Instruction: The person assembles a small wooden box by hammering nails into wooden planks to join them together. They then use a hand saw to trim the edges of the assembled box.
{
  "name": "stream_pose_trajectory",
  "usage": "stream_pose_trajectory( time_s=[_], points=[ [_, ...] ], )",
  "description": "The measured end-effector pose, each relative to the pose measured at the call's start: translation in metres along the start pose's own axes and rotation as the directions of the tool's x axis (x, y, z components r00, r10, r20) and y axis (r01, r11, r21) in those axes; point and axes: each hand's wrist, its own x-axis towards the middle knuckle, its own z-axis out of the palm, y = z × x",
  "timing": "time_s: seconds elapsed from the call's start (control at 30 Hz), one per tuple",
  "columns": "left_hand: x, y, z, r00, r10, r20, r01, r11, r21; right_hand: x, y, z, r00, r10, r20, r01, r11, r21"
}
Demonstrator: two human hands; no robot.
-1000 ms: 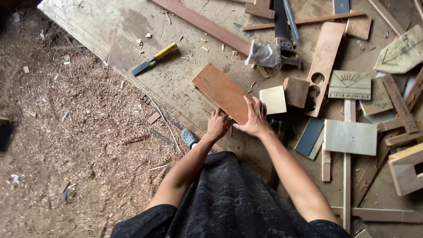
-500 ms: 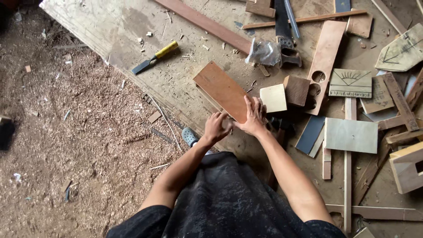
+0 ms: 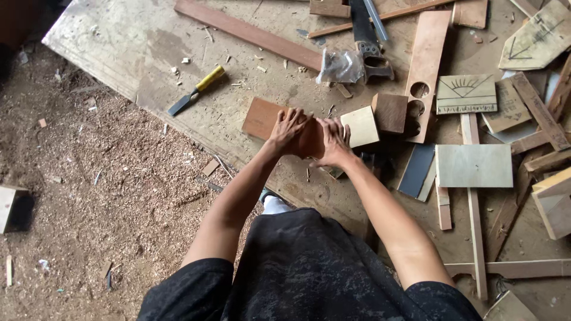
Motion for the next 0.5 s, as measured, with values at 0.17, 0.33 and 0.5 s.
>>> stream_pose_trajectory(
  time_s=[0.17,0.33,0.5],
  points=[
    [-0.009,0.007,-0.006,0.996,-0.027,-0.081,0.028,1.0,0.013,0.007,0.005,0.005,0.98,-0.143,-0.137,0.158,0.983,0.099],
    [-0.009,0.006,-0.021,0.994,0.072,-0.08,-0.076,0.996,-0.047,0.005,0.01,0.006,0.936,-0.256,-0.243,0.299,0.94,0.162],
    [-0.003,0.009,-0.001,0.976,0.143,-0.162,-0.163,0.979,-0.122,-0.008,0.005,0.009,0.87,-0.275,-0.408,0.346,0.932,0.108]
  ],
)
